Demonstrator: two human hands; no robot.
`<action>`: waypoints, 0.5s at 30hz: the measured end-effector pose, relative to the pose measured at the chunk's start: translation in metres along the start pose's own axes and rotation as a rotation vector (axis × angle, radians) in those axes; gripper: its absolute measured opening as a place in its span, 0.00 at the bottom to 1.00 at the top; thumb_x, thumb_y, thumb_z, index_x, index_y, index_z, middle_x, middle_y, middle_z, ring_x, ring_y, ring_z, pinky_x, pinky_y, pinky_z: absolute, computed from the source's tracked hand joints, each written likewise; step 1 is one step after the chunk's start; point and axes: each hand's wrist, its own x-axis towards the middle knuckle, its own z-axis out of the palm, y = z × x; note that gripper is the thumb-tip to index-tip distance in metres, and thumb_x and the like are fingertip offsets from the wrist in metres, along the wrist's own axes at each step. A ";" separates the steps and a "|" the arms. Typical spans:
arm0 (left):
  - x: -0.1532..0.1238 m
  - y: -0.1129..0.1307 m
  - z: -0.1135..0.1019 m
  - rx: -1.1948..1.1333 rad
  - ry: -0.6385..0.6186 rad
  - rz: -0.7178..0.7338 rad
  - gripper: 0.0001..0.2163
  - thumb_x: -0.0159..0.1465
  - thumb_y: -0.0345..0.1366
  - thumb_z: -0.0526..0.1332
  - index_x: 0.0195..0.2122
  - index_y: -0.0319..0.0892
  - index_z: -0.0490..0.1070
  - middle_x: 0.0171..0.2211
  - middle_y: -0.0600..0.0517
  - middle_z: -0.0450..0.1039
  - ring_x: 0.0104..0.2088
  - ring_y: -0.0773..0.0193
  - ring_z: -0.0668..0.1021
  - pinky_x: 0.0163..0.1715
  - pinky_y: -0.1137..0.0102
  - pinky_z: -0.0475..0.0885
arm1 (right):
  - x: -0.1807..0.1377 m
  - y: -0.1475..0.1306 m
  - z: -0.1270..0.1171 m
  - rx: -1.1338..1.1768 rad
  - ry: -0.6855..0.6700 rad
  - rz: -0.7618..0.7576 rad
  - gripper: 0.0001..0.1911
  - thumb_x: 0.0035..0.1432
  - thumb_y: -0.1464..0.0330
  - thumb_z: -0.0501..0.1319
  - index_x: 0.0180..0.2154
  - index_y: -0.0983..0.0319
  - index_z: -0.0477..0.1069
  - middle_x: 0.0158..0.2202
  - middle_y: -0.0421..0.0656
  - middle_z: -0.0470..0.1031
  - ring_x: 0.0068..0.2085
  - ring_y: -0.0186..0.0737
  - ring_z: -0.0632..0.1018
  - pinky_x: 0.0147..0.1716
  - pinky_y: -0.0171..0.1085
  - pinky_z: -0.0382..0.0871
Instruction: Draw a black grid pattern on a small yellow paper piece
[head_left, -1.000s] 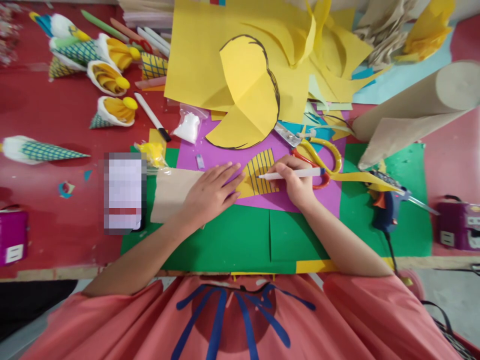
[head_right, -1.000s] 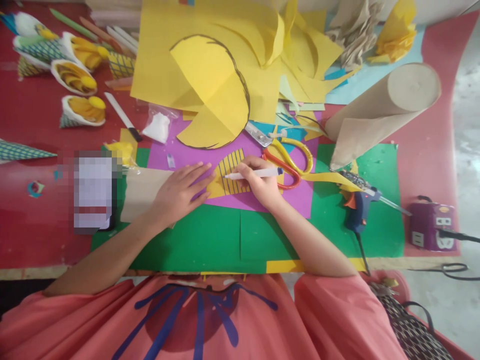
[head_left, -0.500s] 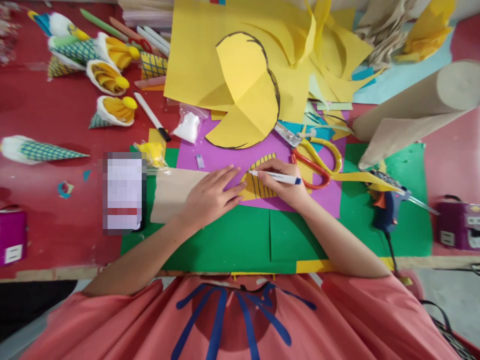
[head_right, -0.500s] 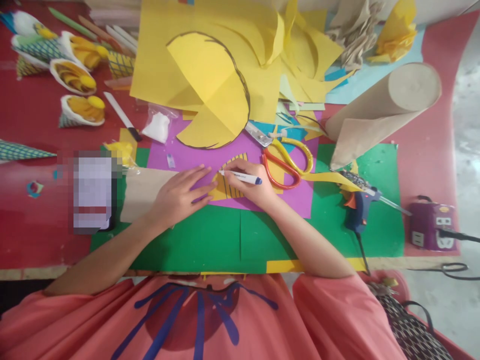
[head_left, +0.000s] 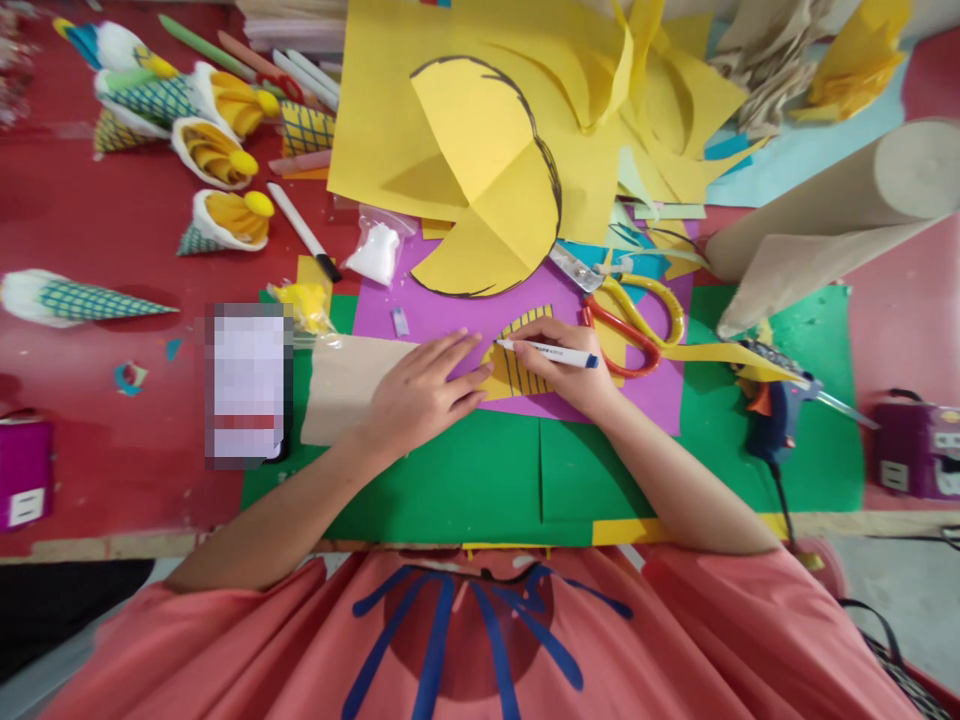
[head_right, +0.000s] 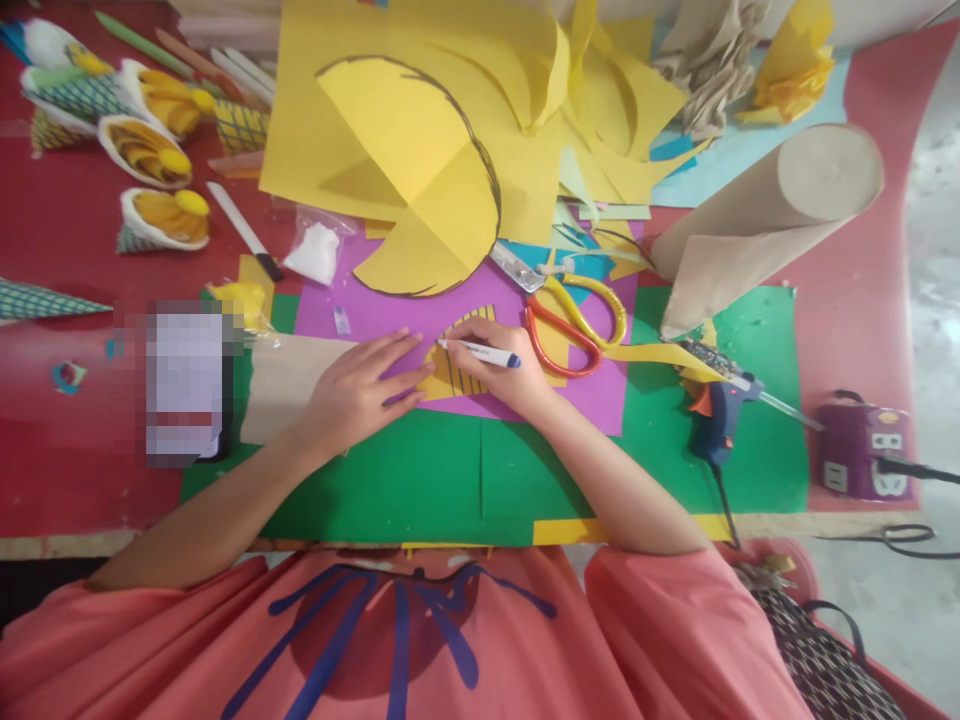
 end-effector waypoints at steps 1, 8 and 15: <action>0.000 0.000 0.000 -0.007 -0.004 -0.007 0.13 0.65 0.37 0.58 0.49 0.45 0.74 0.58 0.43 0.67 0.59 0.52 0.69 0.56 0.56 0.69 | 0.000 0.000 0.000 -0.002 -0.002 0.001 0.07 0.57 0.67 0.60 0.32 0.63 0.75 0.31 0.43 0.79 0.30 0.36 0.77 0.31 0.34 0.69; 0.001 0.000 0.000 -0.001 -0.006 -0.007 0.13 0.65 0.37 0.57 0.50 0.44 0.74 0.59 0.43 0.67 0.60 0.52 0.69 0.57 0.56 0.68 | 0.000 -0.002 -0.001 0.006 -0.019 0.009 0.07 0.56 0.68 0.60 0.31 0.64 0.75 0.29 0.43 0.79 0.29 0.35 0.76 0.29 0.33 0.67; 0.000 0.001 0.000 0.035 0.022 0.016 0.13 0.65 0.37 0.57 0.50 0.44 0.74 0.58 0.43 0.68 0.59 0.53 0.70 0.56 0.57 0.69 | 0.000 -0.001 -0.002 -0.010 -0.044 -0.004 0.09 0.57 0.66 0.60 0.29 0.65 0.74 0.25 0.42 0.76 0.26 0.33 0.72 0.26 0.32 0.63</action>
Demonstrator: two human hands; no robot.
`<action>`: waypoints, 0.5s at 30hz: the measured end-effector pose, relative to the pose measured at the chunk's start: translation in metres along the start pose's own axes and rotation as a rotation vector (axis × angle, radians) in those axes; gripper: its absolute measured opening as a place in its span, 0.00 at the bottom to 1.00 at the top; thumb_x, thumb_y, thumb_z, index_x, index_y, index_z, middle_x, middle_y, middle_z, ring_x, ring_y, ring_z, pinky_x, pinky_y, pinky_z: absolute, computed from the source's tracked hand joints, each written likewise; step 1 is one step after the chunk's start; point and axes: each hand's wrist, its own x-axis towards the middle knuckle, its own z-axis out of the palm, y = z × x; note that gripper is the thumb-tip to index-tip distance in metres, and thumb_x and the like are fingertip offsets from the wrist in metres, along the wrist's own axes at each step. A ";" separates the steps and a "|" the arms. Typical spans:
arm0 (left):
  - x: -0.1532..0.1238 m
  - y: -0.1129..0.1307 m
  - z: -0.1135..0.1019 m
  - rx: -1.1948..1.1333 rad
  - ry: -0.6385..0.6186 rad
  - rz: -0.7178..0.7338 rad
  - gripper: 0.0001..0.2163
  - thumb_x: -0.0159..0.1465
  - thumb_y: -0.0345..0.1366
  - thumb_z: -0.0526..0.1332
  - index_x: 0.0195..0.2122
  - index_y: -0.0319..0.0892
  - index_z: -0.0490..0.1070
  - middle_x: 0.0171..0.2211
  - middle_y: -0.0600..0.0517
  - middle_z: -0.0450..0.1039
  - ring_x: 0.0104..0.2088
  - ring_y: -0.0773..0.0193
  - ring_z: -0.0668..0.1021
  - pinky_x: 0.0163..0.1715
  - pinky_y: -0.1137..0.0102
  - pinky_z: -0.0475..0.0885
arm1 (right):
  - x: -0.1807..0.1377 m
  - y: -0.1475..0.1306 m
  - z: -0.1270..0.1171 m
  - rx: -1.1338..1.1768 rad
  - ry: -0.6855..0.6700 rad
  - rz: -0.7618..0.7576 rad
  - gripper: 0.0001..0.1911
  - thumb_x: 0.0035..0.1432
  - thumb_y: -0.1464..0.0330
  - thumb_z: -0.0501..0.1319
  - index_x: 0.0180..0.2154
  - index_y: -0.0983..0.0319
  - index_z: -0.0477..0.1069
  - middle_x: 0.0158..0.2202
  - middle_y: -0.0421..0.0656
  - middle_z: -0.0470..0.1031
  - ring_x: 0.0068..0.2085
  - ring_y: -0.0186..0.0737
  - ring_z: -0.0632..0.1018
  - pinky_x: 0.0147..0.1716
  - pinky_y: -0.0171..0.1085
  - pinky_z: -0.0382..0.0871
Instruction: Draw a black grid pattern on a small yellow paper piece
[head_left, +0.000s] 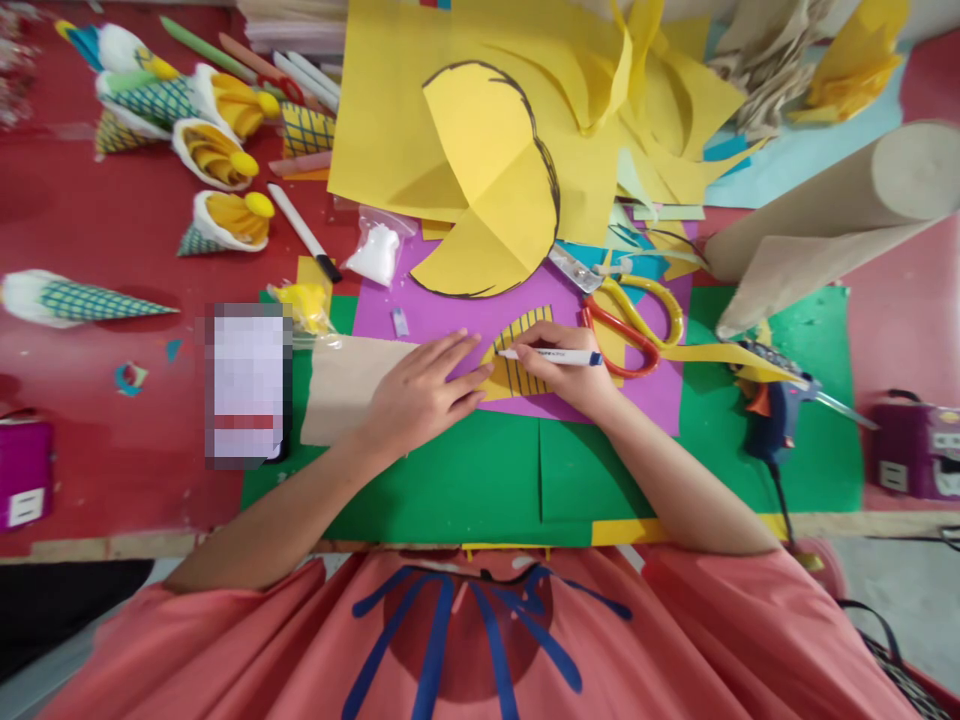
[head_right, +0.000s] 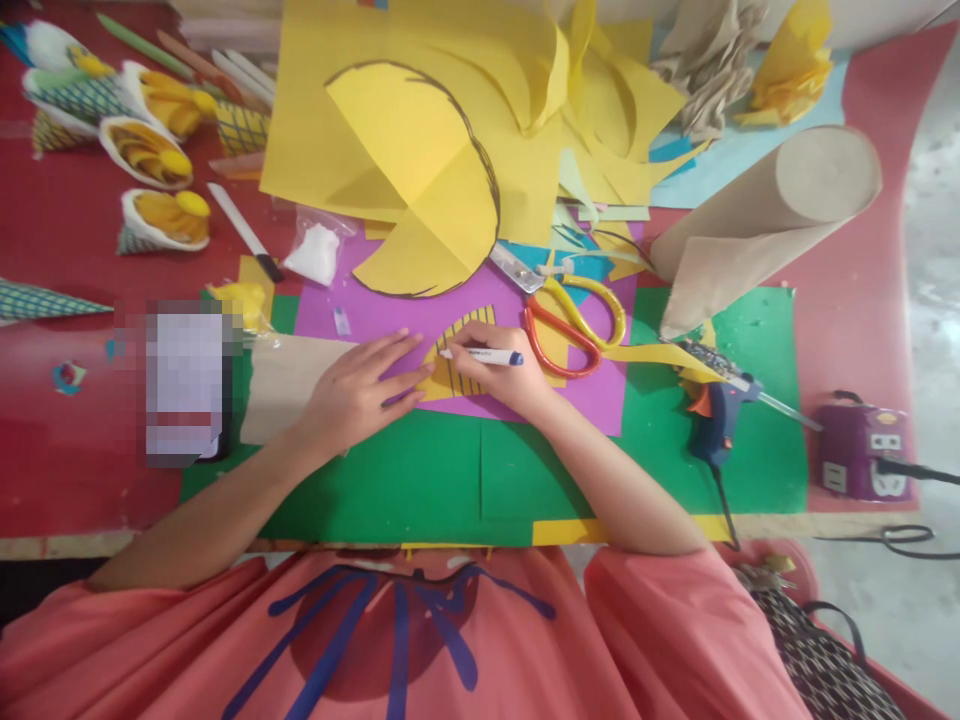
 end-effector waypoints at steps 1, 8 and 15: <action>0.000 0.000 0.000 -0.007 -0.004 -0.005 0.13 0.66 0.37 0.57 0.50 0.44 0.74 0.58 0.43 0.68 0.59 0.53 0.70 0.56 0.57 0.69 | 0.000 0.000 0.000 0.000 -0.004 -0.001 0.10 0.57 0.66 0.60 0.29 0.64 0.74 0.25 0.42 0.75 0.26 0.33 0.72 0.26 0.32 0.63; -0.001 -0.002 0.000 -0.030 0.017 -0.001 0.12 0.65 0.36 0.57 0.49 0.45 0.74 0.58 0.45 0.68 0.59 0.54 0.70 0.56 0.58 0.69 | -0.003 0.001 -0.003 0.072 0.011 0.005 0.11 0.57 0.65 0.59 0.26 0.63 0.73 0.24 0.41 0.75 0.25 0.33 0.71 0.24 0.33 0.63; 0.000 -0.004 -0.002 -0.055 -0.025 -0.023 0.14 0.66 0.37 0.57 0.51 0.47 0.72 0.60 0.47 0.66 0.60 0.54 0.69 0.58 0.56 0.66 | -0.010 -0.001 -0.004 0.143 0.130 0.000 0.13 0.59 0.59 0.58 0.33 0.60 0.75 0.30 0.43 0.77 0.29 0.37 0.76 0.26 0.35 0.67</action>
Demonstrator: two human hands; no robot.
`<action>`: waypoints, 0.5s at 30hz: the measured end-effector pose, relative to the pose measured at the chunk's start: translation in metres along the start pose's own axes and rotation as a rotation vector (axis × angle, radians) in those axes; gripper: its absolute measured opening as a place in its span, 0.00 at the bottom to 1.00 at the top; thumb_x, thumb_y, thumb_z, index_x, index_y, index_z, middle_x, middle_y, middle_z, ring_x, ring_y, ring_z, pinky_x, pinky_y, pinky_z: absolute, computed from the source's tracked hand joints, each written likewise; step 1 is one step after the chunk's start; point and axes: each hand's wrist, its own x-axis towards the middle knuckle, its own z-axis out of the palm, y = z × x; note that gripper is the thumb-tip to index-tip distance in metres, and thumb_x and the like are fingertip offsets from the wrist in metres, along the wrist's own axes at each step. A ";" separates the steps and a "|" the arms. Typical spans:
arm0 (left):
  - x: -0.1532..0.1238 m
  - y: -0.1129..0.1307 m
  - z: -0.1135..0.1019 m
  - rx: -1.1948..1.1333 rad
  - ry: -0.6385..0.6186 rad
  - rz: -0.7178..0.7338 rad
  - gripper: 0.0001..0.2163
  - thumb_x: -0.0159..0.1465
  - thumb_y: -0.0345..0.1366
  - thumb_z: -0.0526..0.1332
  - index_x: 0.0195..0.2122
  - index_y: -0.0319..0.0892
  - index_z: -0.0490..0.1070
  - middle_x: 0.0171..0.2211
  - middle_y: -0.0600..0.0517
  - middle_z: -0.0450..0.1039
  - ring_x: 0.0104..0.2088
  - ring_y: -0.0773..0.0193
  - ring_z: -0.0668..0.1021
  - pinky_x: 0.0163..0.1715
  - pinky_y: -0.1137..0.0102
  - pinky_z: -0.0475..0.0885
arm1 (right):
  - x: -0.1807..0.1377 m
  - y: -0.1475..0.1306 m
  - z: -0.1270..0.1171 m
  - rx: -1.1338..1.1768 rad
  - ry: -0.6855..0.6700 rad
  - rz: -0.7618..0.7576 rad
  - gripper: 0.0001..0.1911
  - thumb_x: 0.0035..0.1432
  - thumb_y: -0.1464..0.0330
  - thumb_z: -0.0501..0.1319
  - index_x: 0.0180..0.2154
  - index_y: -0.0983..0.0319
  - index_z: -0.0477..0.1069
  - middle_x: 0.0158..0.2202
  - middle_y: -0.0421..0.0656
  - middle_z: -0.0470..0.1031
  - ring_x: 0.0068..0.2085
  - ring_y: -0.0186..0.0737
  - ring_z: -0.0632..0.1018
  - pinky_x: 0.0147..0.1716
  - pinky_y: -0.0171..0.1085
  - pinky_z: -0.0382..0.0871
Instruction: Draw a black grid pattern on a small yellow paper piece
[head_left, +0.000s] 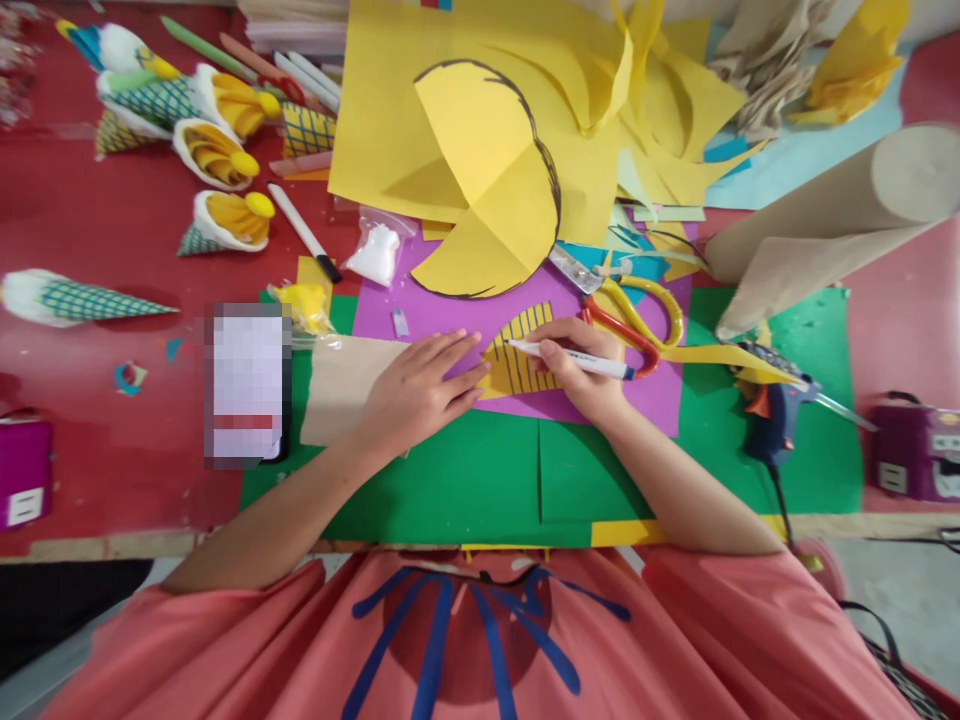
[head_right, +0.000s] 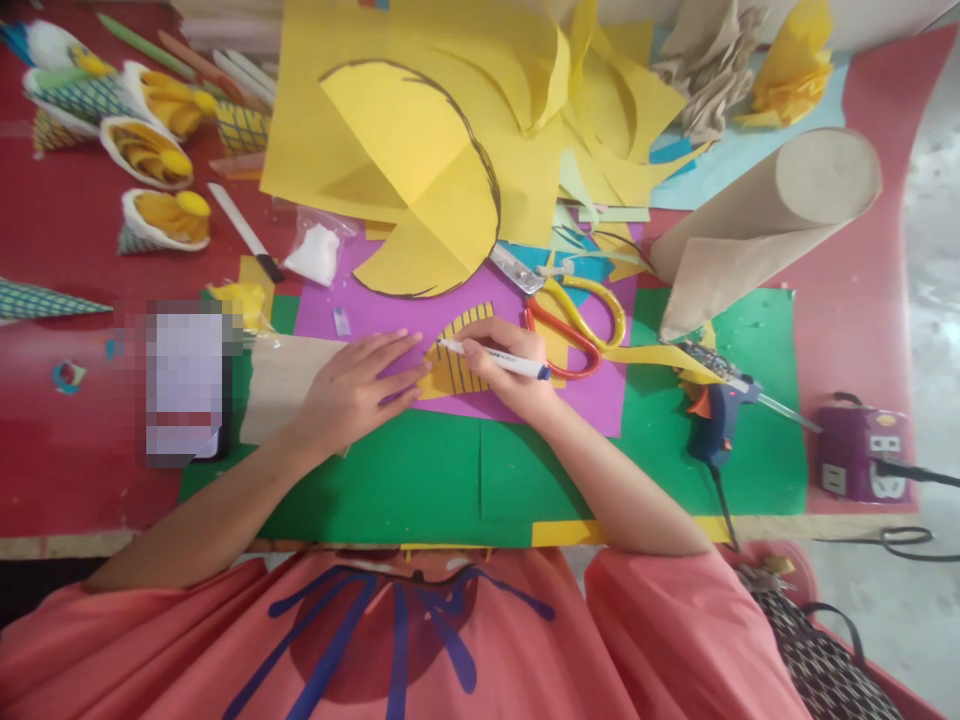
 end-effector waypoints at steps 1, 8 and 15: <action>0.000 0.000 0.000 0.009 0.002 0.003 0.14 0.66 0.37 0.57 0.51 0.47 0.73 0.60 0.46 0.66 0.60 0.54 0.69 0.58 0.57 0.66 | 0.001 0.000 0.000 -0.015 -0.030 -0.009 0.13 0.59 0.59 0.58 0.33 0.61 0.75 0.30 0.43 0.77 0.29 0.36 0.75 0.27 0.35 0.67; 0.000 0.000 0.001 0.005 -0.004 -0.020 0.14 0.66 0.37 0.57 0.51 0.48 0.73 0.59 0.46 0.67 0.59 0.54 0.70 0.57 0.57 0.67 | 0.006 0.001 0.004 -0.120 -0.127 -0.004 0.12 0.58 0.66 0.58 0.25 0.63 0.71 0.21 0.38 0.70 0.22 0.30 0.68 0.23 0.32 0.60; 0.001 0.000 0.001 0.021 0.006 -0.011 0.13 0.66 0.37 0.57 0.50 0.46 0.74 0.58 0.46 0.68 0.58 0.54 0.71 0.57 0.58 0.68 | 0.006 0.000 0.005 -0.134 -0.134 0.007 0.12 0.58 0.66 0.58 0.25 0.63 0.71 0.21 0.38 0.70 0.22 0.30 0.67 0.22 0.32 0.58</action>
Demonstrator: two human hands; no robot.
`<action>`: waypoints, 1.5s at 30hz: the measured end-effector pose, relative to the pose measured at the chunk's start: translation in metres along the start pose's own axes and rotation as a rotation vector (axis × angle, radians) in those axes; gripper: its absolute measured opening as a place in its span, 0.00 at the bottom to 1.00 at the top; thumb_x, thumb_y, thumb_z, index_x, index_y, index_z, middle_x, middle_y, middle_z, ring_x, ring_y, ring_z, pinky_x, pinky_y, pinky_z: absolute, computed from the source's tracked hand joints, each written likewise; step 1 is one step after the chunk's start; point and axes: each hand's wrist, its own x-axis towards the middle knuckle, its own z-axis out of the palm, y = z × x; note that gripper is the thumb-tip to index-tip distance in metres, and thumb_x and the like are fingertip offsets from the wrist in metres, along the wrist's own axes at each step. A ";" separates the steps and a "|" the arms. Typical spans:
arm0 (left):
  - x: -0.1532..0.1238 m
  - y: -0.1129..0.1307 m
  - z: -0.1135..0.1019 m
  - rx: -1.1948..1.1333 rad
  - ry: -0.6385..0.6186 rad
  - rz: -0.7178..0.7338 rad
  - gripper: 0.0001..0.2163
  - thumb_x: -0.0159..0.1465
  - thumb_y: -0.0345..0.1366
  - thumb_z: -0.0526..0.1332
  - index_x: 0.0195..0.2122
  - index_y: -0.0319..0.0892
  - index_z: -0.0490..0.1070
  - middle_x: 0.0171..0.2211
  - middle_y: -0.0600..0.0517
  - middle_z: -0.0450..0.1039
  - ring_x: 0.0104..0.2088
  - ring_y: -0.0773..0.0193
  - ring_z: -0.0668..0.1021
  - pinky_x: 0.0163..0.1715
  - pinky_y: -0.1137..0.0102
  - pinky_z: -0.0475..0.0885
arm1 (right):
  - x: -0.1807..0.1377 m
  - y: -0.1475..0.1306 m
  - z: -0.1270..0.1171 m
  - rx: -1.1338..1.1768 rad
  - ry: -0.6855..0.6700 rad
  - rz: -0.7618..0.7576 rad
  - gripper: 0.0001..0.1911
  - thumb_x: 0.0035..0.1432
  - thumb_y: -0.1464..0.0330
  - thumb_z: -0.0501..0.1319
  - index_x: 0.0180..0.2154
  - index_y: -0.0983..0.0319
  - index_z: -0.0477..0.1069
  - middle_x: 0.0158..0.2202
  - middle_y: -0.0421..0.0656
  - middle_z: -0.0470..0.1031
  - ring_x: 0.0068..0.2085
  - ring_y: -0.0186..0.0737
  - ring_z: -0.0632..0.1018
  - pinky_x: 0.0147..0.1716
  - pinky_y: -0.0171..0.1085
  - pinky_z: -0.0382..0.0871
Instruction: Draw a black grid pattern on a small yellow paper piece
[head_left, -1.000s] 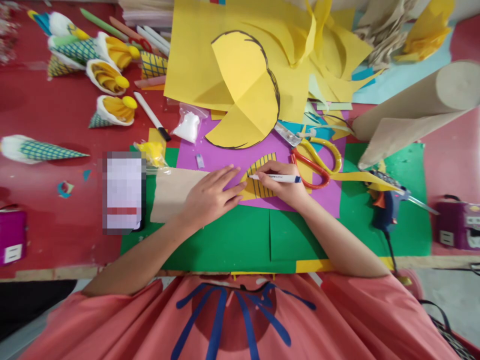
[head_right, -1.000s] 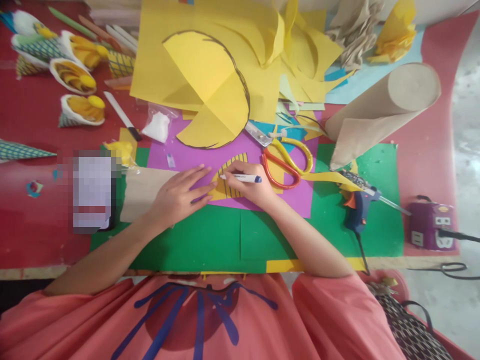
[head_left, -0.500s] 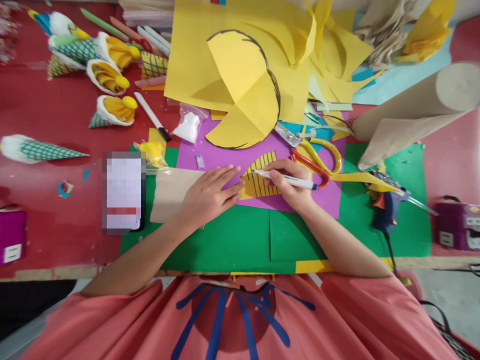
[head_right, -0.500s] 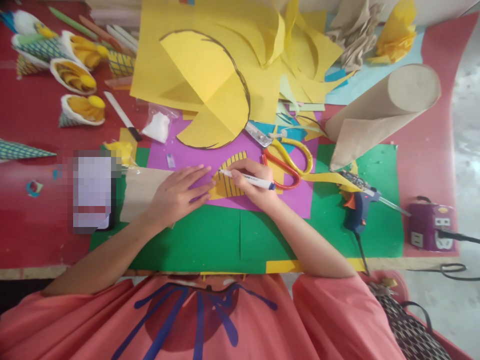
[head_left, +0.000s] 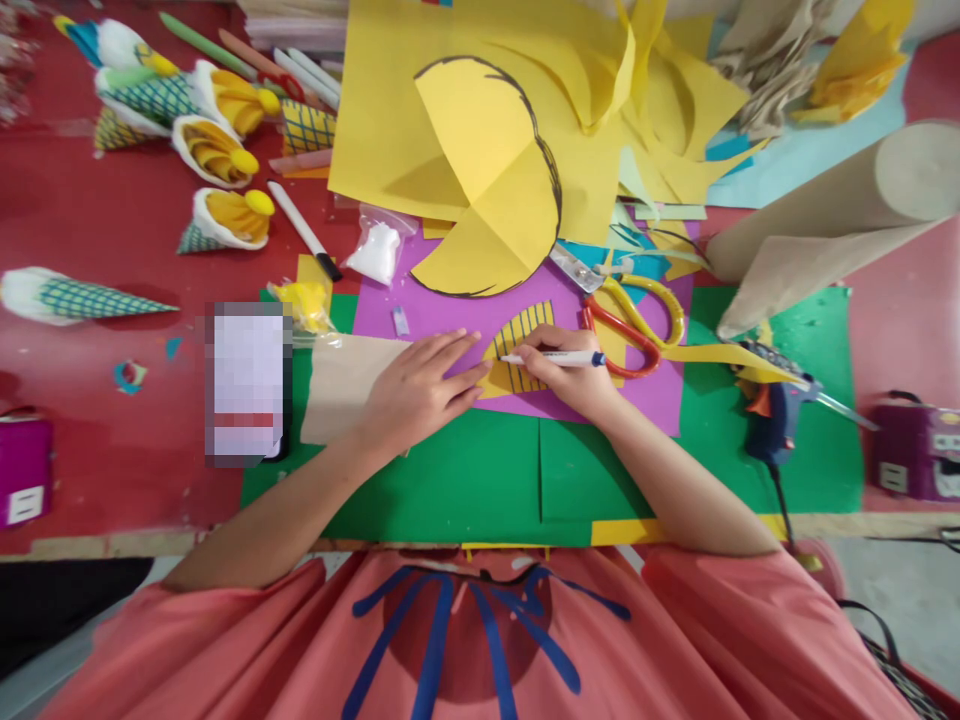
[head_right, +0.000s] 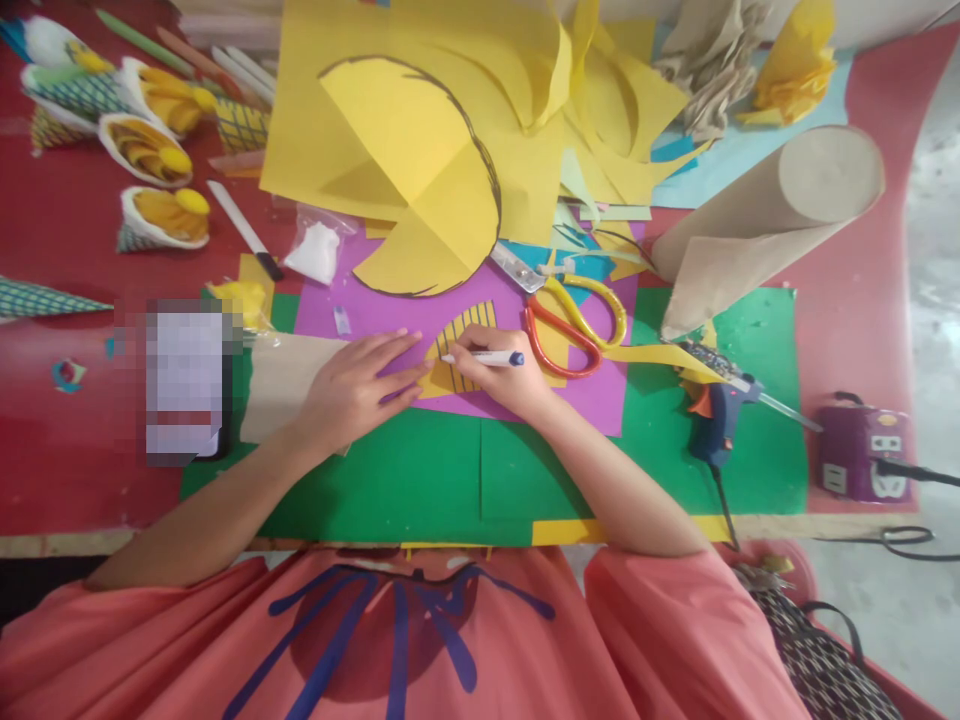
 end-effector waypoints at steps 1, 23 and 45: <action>0.000 0.000 0.000 0.009 0.003 0.006 0.13 0.66 0.37 0.57 0.50 0.46 0.74 0.58 0.46 0.68 0.58 0.54 0.71 0.56 0.58 0.68 | 0.000 0.000 0.000 -0.002 -0.005 0.001 0.12 0.58 0.65 0.58 0.25 0.63 0.71 0.21 0.38 0.70 0.22 0.30 0.67 0.22 0.32 0.58; 0.000 0.000 0.000 0.092 0.017 0.029 0.14 0.66 0.38 0.56 0.52 0.46 0.72 0.60 0.46 0.66 0.58 0.54 0.70 0.56 0.58 0.67 | -0.007 -0.003 -0.005 0.178 0.143 -0.059 0.11 0.56 0.66 0.58 0.24 0.63 0.72 0.20 0.39 0.71 0.21 0.31 0.70 0.21 0.32 0.61; 0.000 0.000 0.000 -0.001 0.000 -0.006 0.14 0.66 0.38 0.57 0.52 0.46 0.72 0.59 0.44 0.66 0.59 0.53 0.69 0.57 0.57 0.67 | -0.002 -0.007 -0.002 0.003 -0.178 -0.103 0.16 0.54 0.71 0.55 0.16 0.63 0.58 0.16 0.33 0.55 0.19 0.25 0.57 0.19 0.30 0.50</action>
